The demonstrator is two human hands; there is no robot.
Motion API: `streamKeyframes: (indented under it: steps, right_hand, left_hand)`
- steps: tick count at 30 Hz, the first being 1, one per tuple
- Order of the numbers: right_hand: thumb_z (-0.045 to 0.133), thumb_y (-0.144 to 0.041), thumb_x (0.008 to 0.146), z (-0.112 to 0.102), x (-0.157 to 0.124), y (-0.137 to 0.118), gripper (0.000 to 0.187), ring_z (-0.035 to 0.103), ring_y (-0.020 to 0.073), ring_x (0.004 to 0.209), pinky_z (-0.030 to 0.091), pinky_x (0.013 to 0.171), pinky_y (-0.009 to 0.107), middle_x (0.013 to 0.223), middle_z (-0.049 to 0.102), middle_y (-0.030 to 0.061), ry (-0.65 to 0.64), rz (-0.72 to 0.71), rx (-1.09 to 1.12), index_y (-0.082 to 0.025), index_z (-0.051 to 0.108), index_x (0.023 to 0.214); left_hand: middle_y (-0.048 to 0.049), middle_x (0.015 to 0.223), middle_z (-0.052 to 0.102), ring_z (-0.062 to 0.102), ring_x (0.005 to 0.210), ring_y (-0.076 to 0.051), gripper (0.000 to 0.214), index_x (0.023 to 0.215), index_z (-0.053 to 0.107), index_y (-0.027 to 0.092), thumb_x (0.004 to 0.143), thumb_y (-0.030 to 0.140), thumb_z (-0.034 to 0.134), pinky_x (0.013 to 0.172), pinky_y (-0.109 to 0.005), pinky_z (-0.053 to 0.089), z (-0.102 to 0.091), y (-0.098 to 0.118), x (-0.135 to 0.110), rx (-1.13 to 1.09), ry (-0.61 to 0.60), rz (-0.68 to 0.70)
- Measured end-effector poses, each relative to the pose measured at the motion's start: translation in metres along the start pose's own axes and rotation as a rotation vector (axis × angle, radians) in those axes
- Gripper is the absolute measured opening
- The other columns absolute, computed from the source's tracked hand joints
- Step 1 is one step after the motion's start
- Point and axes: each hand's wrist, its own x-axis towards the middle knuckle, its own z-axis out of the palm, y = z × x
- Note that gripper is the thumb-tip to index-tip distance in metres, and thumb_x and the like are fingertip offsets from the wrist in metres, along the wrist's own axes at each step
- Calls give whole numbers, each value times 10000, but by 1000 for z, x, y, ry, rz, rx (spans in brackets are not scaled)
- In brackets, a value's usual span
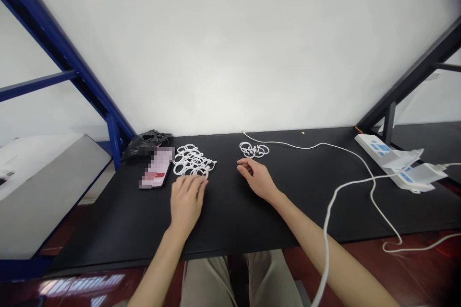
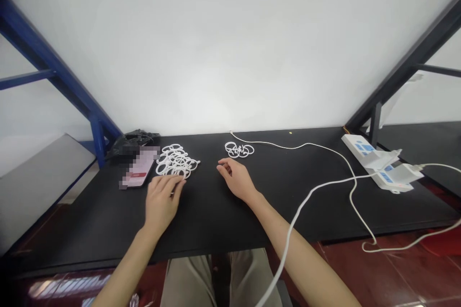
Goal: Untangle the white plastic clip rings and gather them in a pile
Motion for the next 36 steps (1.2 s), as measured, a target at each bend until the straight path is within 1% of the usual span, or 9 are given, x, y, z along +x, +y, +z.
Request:
streamKeyframes:
  steps: [5,12,14,17,20,24,27,32,36]
  right_hand:
    - [542,-330,926,1,-1,3,181,617,143,744,478,703,280,844,682,12,-24,-36,-61,-223,662,1008]
    - [529,-301,931,0,-1,9,164,632,155,784,496,727,288,877,689,18,-16,-47,-103,-221,651,1006]
    - [520,-289,934,-1,0,12,166,626,175,842,501,769,308,916,677,35,34,-64,-193,-215,646,1013]
    - [518,-268,930,-3,5,19,193,585,233,967,488,852,364,1012,636,88,181,-88,-422,-191,641,1057]
    - [543,-252,912,-4,13,26,261,550,280,1000,469,871,411,1086,589,132,269,-88,-628,-171,630,1144]
    - [577,-259,893,-2,24,34,269,529,300,1005,453,844,413,1099,557,157,257,-76,-756,-160,646,1134]
    - [566,-296,908,0,29,35,263,514,297,1005,437,834,409,1095,551,160,273,-69,-770,-158,648,1117]
    - [534,-332,935,1,40,32,228,500,286,964,402,826,406,1042,596,143,298,-77,-801,-176,661,1041]
    - [540,-304,932,1,46,35,175,497,279,952,387,819,400,1000,617,127,293,-40,-792,-184,667,941]
  left_hand:
    - [-68,970,697,560,888,-259,139,971,689,194,925,263,578,772,-389,442,-15,-25,-16,157,-60,-98]
    - [-69,1024,677,558,946,-274,188,1019,701,208,928,271,550,834,-414,460,-7,-35,-20,106,-129,-215]
    - [-71,1034,672,558,954,-272,202,1045,695,208,928,269,542,857,-425,460,-6,-36,-21,80,-136,-232]
    - [-76,1030,666,557,954,-269,205,1050,686,208,929,263,529,865,-433,461,-6,-37,-22,50,-139,-247]
    - [-82,1020,662,560,950,-266,194,1040,673,205,929,247,520,853,-434,463,-8,-36,-21,30,-117,-234]
    - [-86,1011,665,564,955,-266,160,1019,662,203,926,214,532,836,-430,457,-11,-28,-17,49,-44,-163]
    - [-85,1011,679,559,950,-259,145,1005,658,199,912,173,549,812,-411,452,-12,-16,-13,62,-28,-45]
    - [-72,996,688,561,943,-234,176,1017,650,186,907,122,528,838,-392,444,-2,12,-8,-6,-167,233]
    - [-65,986,680,553,962,-233,179,1028,641,180,914,124,515,876,-393,439,16,30,1,-41,-207,347]
